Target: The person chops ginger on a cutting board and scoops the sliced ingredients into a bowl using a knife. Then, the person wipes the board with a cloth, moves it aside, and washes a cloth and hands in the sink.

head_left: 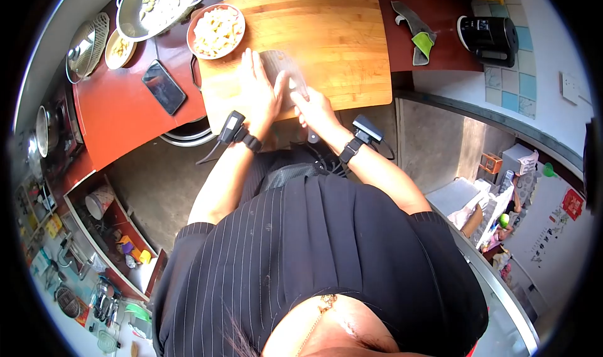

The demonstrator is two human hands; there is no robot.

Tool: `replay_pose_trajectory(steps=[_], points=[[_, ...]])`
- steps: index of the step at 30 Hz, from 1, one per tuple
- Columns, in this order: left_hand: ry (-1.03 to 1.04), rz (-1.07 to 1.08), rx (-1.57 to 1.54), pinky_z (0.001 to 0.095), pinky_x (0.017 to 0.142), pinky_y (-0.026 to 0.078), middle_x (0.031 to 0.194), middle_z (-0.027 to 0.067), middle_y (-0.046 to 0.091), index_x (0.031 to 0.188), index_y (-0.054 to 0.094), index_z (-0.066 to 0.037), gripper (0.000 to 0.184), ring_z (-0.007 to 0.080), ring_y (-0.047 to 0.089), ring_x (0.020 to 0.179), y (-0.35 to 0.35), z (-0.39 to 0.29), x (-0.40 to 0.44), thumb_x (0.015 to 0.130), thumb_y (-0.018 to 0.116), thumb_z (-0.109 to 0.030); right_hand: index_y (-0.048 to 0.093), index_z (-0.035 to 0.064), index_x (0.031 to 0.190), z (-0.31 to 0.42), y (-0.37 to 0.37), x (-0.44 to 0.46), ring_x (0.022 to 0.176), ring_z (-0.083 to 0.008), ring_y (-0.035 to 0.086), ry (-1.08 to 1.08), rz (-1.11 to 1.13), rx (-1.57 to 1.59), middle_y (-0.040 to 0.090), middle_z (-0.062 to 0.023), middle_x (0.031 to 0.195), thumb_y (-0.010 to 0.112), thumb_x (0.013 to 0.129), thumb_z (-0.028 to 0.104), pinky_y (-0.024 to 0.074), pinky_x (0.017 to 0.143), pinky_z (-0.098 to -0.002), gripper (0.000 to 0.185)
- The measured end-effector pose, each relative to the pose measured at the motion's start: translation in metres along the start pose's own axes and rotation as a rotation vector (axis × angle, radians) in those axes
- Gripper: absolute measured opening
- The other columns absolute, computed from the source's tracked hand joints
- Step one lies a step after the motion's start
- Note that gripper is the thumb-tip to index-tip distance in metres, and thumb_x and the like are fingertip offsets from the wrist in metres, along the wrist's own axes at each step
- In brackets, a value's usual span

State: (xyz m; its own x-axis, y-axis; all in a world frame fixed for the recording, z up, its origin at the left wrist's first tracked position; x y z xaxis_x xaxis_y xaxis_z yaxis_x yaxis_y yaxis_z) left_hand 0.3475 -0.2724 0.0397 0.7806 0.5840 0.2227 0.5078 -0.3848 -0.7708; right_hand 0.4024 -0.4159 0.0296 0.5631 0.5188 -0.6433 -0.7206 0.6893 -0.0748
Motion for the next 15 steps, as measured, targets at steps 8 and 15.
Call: replay_pose_trajectory(steps=[8, 15], points=[[-0.068, -0.016, -0.355, 0.0469, 0.121, 0.021, 0.158, 0.0286, 0.024, 0.151, 0.027, 0.007, 0.068, 0.0415, 0.024, 0.148, 0.002, 0.009, -0.003, 0.099, 0.057, -0.025, 0.058, 0.0051, 0.1, -0.001, 0.031, -0.006, 0.046, -0.0091, 0.049, 0.072, 0.12, 0.176, 0.055, -0.0012, 0.065, 0.053, 0.102, 0.022, 0.0424, 0.042, -0.0244, 0.018], [0.185, -0.047, -0.157, 0.0473, 0.122, 0.021, 0.157, 0.0274, 0.026, 0.149, 0.032, 0.004, 0.074, 0.0436, 0.024, 0.147, -0.055, -0.012, 0.044, 0.092, 0.065, -0.029, 0.057, 0.0066, 0.097, 0.068, 0.038, -0.009, 0.048, -0.008, 0.05, 0.011, 0.189, 0.27, 0.056, -0.0005, 0.068, 0.051, 0.101, 0.025, 0.0422, 0.042, -0.0228, 0.019]])
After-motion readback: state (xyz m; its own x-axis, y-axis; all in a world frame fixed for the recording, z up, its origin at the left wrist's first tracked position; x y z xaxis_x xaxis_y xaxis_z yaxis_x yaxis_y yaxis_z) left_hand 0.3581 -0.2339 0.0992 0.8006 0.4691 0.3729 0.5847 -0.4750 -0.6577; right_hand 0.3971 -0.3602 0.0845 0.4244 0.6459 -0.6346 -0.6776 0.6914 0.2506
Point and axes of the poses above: each hand's wrist, its own x-axis towards the middle knuckle, its own y-axis out of the palm, z = x × y, the point moved 5 cm from there along x, towards the middle knuckle
